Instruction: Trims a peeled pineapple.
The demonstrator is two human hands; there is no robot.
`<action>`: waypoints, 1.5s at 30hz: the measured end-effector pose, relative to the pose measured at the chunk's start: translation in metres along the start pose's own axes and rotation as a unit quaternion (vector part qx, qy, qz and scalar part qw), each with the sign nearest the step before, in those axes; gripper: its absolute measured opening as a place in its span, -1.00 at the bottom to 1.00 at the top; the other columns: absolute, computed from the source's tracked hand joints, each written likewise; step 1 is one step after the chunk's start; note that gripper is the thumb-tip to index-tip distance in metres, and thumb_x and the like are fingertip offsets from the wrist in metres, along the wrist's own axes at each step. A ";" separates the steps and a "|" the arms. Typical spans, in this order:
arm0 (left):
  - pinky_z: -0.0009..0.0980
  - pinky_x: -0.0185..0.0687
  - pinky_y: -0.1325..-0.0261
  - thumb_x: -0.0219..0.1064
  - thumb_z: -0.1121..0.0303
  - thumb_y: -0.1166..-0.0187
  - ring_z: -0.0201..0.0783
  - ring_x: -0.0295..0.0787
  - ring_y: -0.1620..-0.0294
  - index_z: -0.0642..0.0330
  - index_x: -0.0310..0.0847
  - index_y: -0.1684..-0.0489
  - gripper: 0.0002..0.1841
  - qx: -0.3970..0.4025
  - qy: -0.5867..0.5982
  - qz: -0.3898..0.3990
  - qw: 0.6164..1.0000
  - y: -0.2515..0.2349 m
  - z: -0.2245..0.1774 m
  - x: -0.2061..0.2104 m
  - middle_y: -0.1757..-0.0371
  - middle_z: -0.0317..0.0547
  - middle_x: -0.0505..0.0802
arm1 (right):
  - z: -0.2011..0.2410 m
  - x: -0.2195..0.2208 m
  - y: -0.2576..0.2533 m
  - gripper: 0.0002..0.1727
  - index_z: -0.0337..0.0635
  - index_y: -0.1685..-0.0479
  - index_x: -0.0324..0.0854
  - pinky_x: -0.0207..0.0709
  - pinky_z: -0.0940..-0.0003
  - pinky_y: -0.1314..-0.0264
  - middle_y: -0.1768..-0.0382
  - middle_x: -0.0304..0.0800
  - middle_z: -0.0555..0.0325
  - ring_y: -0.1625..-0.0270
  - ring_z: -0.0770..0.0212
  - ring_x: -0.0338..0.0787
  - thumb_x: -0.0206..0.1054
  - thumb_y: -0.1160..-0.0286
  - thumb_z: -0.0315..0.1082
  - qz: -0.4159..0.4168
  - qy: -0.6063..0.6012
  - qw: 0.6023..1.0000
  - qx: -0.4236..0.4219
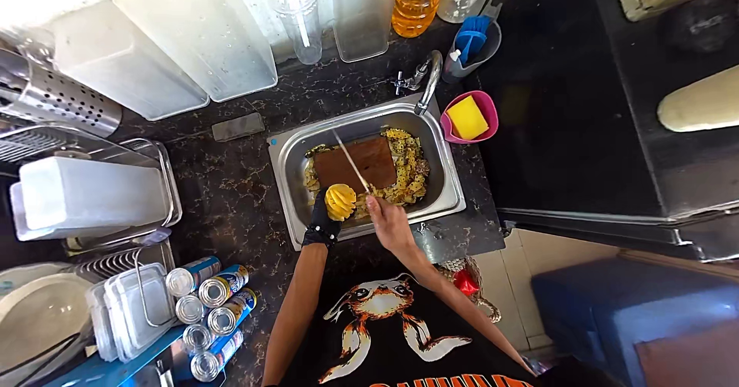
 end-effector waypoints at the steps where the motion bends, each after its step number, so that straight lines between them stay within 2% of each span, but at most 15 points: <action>1: -0.10 0.73 0.03 -0.19 -0.18 -0.79 -0.14 0.76 0.01 0.00 0.52 -0.30 -0.45 -0.016 0.013 0.029 0.999 0.010 -0.005 0.000 -0.02 -0.08 0.79 | -0.007 -0.005 -0.002 -0.34 -0.21 0.25 0.70 0.54 0.02 0.35 0.64 0.53 0.13 0.53 0.11 0.63 -0.09 -0.84 0.17 -0.013 -0.010 1.000 -0.016; 3: -0.01 0.75 -0.11 -0.31 -0.35 -0.72 -0.08 0.77 -0.16 -0.05 0.49 -0.42 -0.28 -0.023 0.037 0.107 0.993 0.032 -0.017 0.001 -0.17 -0.04 0.80 | -0.034 -0.011 -0.010 -0.33 -0.22 0.27 0.68 0.53 0.07 0.38 0.65 0.51 0.15 0.55 0.16 0.60 -0.11 -0.84 0.17 -0.018 -0.024 0.999 -0.021; 5: -0.03 0.74 -0.19 -0.44 -0.51 -0.60 -0.13 0.75 -0.23 -0.12 0.48 -0.48 -0.13 0.009 0.050 0.160 0.986 0.034 -0.025 -0.003 -0.24 -0.08 0.80 | -0.071 -0.010 -0.018 -0.32 -0.24 0.27 0.63 0.55 0.21 0.37 0.60 0.52 0.16 0.53 0.24 0.58 -0.18 -0.87 0.15 0.050 -0.072 0.991 0.098; 6: -0.04 0.73 -0.19 -0.49 -0.53 -0.58 -0.14 0.76 -0.23 -0.14 0.48 -0.52 -0.10 0.037 0.052 0.166 0.984 0.028 -0.026 -0.007 -0.25 -0.09 0.81 | -0.088 -0.006 -0.019 -0.31 -0.19 0.29 0.55 0.51 0.38 0.52 0.64 0.44 0.25 0.64 0.34 0.50 -0.22 -0.88 0.21 0.087 -0.117 0.972 0.186; 8: -0.06 0.75 -0.18 -0.50 -0.53 -0.58 -0.15 0.77 -0.21 -0.21 0.48 -0.59 -0.09 0.082 0.025 0.178 0.980 0.010 -0.025 -0.012 -0.27 -0.12 0.82 | -0.108 -0.002 -0.018 -0.29 -0.20 0.23 0.55 0.49 0.29 0.52 0.62 0.41 0.23 0.65 0.27 0.46 -0.22 -0.85 0.26 0.112 -0.149 0.948 0.259; 11: -0.04 0.74 -0.15 -0.08 -0.29 -0.70 -0.13 0.77 -0.16 -0.08 0.53 -0.45 -0.38 0.070 0.042 0.144 0.986 -0.017 -0.012 -0.013 -0.18 -0.10 0.80 | -0.080 0.001 -0.007 -0.39 -0.13 0.37 0.47 0.41 0.46 0.66 0.72 0.36 0.32 0.74 0.37 0.41 -0.17 -0.90 0.15 0.117 -0.243 0.938 0.218; 13: 0.07 0.71 -0.25 0.09 -0.27 -0.65 0.00 0.73 -0.29 -0.02 0.46 -0.50 -0.37 0.016 0.137 0.121 0.983 -0.013 -0.005 -0.007 -0.31 0.00 0.75 | -0.050 0.009 0.006 -0.41 -0.14 0.37 0.46 0.39 0.50 0.67 0.73 0.36 0.33 0.74 0.40 0.40 -0.21 -0.93 0.09 0.141 -0.314 0.919 0.193; 16: 0.16 0.65 -0.34 0.07 -0.43 -0.50 0.15 0.63 -0.45 -0.08 0.31 -0.65 -0.18 -0.024 0.238 0.135 0.962 0.024 -0.014 0.019 -0.52 0.10 0.63 | -0.014 0.015 0.023 -0.40 -0.15 0.35 0.48 0.42 0.50 0.65 0.71 0.40 0.33 0.73 0.40 0.42 -0.30 -0.94 0.02 0.153 -0.364 0.908 0.141; 19: 0.22 0.63 -0.34 0.01 -0.52 -0.47 0.20 0.62 -0.45 -0.04 0.26 -0.68 -0.09 0.014 0.257 0.157 0.953 0.027 -0.029 0.022 -0.53 0.17 0.61 | 0.009 0.013 0.028 -0.43 -0.15 0.36 0.45 0.40 0.54 0.66 0.72 0.38 0.35 0.74 0.43 0.41 -0.30 -0.93 -0.01 0.150 -0.386 0.903 0.116; 23: -0.13 0.68 0.01 -0.28 -0.05 -0.82 -0.11 0.71 0.01 0.11 0.45 -0.31 -0.47 0.031 0.186 -0.020 0.982 0.060 -0.080 0.047 -0.04 0.00 0.72 | 0.020 0.018 0.024 -0.43 -0.15 0.35 0.46 0.40 0.53 0.65 0.71 0.37 0.34 0.73 0.42 0.41 -0.28 -0.94 0.00 0.180 -0.340 0.915 0.118; 27: -0.37 0.68 0.16 -0.24 0.14 -0.85 -0.30 0.70 0.21 0.12 0.45 -0.15 -0.63 0.095 0.184 0.004 0.978 0.071 -0.097 0.063 0.17 -0.14 0.70 | 0.032 0.022 0.020 -0.40 -0.12 0.36 0.46 0.38 0.53 0.65 0.69 0.38 0.34 0.72 0.42 0.42 -0.29 -0.93 0.06 0.214 -0.293 0.926 0.101; 33: -0.27 0.72 -0.03 -0.19 0.14 -0.85 -0.26 0.74 0.05 0.14 0.41 -0.30 -0.62 0.173 0.231 0.126 0.949 0.045 -0.083 0.053 0.03 -0.10 0.73 | 0.034 0.030 0.022 -0.40 -0.14 0.37 0.44 0.37 0.55 0.67 0.71 0.36 0.34 0.74 0.43 0.39 -0.30 -0.94 0.04 0.220 -0.312 0.916 0.123; 36: -0.32 0.74 0.10 -0.19 0.11 -0.87 -0.31 0.74 0.19 0.04 0.52 -0.17 -0.63 0.134 0.237 0.005 0.962 0.051 -0.088 0.056 0.17 -0.19 0.74 | 0.032 0.031 0.028 -0.40 -0.13 0.38 0.43 0.37 0.56 0.68 0.73 0.35 0.34 0.76 0.43 0.39 -0.33 -0.94 0.04 0.223 -0.327 0.909 0.128; 39: -0.04 0.72 -0.16 -0.14 -0.04 -0.83 -0.16 0.75 -0.07 0.02 0.48 -0.32 -0.56 0.194 0.268 0.088 0.939 0.020 -0.070 0.049 -0.04 -0.09 0.76 | 0.027 0.032 0.035 -0.38 -0.13 0.39 0.43 0.37 0.55 0.70 0.74 0.36 0.33 0.77 0.42 0.40 -0.34 -0.93 0.06 0.220 -0.326 0.910 0.133; 45: -0.14 0.71 -0.21 -0.13 -0.05 -0.85 -0.22 0.73 -0.14 -0.02 0.47 -0.38 -0.56 0.215 0.276 0.072 0.934 0.021 -0.048 0.053 -0.11 -0.14 0.76 | 0.035 0.025 0.019 -0.40 -0.10 0.45 0.46 0.36 0.50 0.67 0.74 0.37 0.35 0.75 0.42 0.40 -0.26 -0.92 0.04 0.169 -0.246 0.952 0.071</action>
Point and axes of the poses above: each hand's wrist, its own y-axis away from the middle knuckle, its own x-axis out of the palm, z = x × y, the point moved 6 cm from there along -y, towards the middle knuckle
